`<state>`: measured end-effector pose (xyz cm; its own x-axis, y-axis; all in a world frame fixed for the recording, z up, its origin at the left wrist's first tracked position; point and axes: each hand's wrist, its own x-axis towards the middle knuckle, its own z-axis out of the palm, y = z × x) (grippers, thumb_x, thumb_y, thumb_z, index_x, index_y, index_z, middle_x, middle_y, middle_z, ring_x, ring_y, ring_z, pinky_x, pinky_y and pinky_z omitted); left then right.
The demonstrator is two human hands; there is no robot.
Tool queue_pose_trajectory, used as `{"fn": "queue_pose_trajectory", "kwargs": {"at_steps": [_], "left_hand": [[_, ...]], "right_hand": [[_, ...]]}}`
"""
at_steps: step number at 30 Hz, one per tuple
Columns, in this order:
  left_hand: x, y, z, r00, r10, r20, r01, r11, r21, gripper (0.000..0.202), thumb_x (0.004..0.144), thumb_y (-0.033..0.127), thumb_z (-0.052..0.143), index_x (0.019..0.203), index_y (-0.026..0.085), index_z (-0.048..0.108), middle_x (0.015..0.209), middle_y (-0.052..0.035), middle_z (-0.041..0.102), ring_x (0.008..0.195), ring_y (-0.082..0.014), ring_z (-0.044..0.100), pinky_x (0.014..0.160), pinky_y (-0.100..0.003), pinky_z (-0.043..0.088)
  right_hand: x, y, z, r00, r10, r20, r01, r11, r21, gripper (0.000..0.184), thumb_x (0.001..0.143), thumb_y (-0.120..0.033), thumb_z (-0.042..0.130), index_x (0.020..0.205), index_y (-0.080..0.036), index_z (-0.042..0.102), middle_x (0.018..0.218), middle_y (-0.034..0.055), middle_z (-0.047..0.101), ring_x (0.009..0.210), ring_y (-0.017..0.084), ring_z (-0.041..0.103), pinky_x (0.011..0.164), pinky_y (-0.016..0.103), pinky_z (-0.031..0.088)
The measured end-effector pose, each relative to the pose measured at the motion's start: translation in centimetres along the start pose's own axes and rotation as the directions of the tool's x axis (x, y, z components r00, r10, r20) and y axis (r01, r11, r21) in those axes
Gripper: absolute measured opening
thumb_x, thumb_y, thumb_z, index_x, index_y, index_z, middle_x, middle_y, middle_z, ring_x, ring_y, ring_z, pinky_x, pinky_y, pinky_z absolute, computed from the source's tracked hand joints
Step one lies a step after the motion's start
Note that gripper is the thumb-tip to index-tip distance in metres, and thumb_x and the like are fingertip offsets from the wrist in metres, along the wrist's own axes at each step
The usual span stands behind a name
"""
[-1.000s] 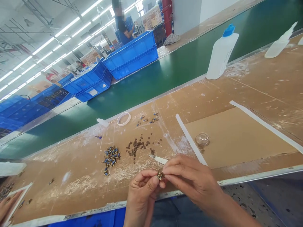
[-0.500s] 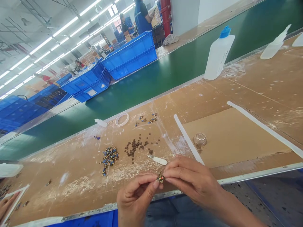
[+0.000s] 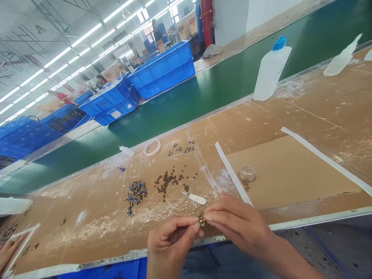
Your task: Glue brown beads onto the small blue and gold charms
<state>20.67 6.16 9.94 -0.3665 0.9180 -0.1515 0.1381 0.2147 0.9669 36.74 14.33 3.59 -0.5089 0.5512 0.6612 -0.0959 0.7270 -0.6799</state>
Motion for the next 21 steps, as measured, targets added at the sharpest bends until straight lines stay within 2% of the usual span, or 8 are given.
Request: {"fn": "queue_pose_trajectory", "kwargs": {"at_steps": [3,6,10,13,16,18,21], "left_hand": [[1.3,0.1,-0.5,0.999,-0.048,0.017,0.048,0.999,0.012,0.005,0.071,0.026,0.079,0.074,0.022,0.079,0.064,-0.0018,0.074,0.061,-0.0141,0.069,0.063,-0.022,0.057],[4.8,0.2,-0.9,0.999,-0.003,0.045,0.0,0.998,0.063,0.011,0.072,0.028,0.078,0.077,0.019,0.077,0.065,-0.0032,0.075,0.064,-0.0154,0.069,0.067,-0.025,0.056],[13.2,0.1,-0.3,0.992,0.129,0.005,-0.128,0.976,0.177,0.015,0.071,0.03,0.074,0.079,0.017,0.075,0.069,-0.0024,0.075,0.067,-0.0162,0.068,0.071,-0.028,0.054],[20.0,-0.1,0.4,0.987,0.16,-0.013,-0.152,0.957,0.249,0.01,0.07,0.023,0.075,0.075,0.015,0.073,0.072,-0.0026,0.073,0.072,-0.0165,0.067,0.073,-0.028,0.052],[25.0,-0.5,0.5,0.992,0.125,-0.011,-0.114,0.931,0.347,0.012,0.078,0.022,0.072,0.083,0.011,0.07,0.08,-0.004,0.071,0.076,-0.0168,0.066,0.073,-0.031,0.054],[27.0,-0.7,0.4,0.996,0.089,-0.003,-0.08,0.907,0.415,0.02,0.087,0.028,0.067,0.099,0.012,0.067,0.096,-0.0058,0.069,0.083,-0.0178,0.066,0.075,-0.035,0.056],[27.9,-0.7,0.2,0.997,0.073,-0.004,-0.062,0.87,0.489,0.027,0.092,0.033,0.06,0.112,0.014,0.061,0.11,-0.0071,0.065,0.091,-0.0194,0.065,0.077,-0.039,0.057]], "right_hand": [[0.3,0.1,-0.7,0.999,0.001,-0.035,-0.004,0.996,-0.091,0.02,0.095,-0.012,0.053,0.112,-0.017,0.062,0.096,0.0061,0.067,0.088,0.014,0.062,0.079,0.027,0.052],[0.4,0.3,-1.3,0.987,0.011,-0.16,-0.041,0.981,-0.191,0.024,0.095,-0.016,0.054,0.117,-0.018,0.062,0.102,0.0069,0.069,0.093,0.014,0.065,0.084,0.025,0.054],[0.2,0.9,-0.6,0.955,0.013,-0.297,-0.082,0.971,-0.223,0.02,0.094,-0.013,0.052,0.108,-0.019,0.065,0.094,0.0048,0.071,0.088,0.013,0.068,0.081,0.021,0.055],[0.0,1.5,0.5,0.959,-0.008,-0.283,-0.052,0.978,-0.203,0.02,0.095,-0.013,0.051,0.107,-0.02,0.066,0.09,0.0049,0.072,0.083,0.014,0.069,0.077,0.023,0.057],[0.0,1.9,1.0,0.965,-0.006,-0.262,-0.043,0.983,-0.181,0.021,0.094,-0.012,0.05,0.107,-0.019,0.065,0.089,0.0054,0.071,0.08,0.014,0.068,0.073,0.024,0.058],[0.1,2.1,1.0,0.965,-0.015,-0.263,-0.033,0.984,-0.178,0.022,0.094,-0.01,0.049,0.108,-0.019,0.064,0.087,0.0051,0.071,0.078,0.014,0.068,0.07,0.025,0.058],[0.3,2.1,0.8,0.97,-0.05,-0.239,-0.001,0.978,-0.208,0.023,0.094,-0.009,0.048,0.107,-0.019,0.063,0.085,0.0046,0.072,0.075,0.014,0.068,0.068,0.025,0.058]]}}
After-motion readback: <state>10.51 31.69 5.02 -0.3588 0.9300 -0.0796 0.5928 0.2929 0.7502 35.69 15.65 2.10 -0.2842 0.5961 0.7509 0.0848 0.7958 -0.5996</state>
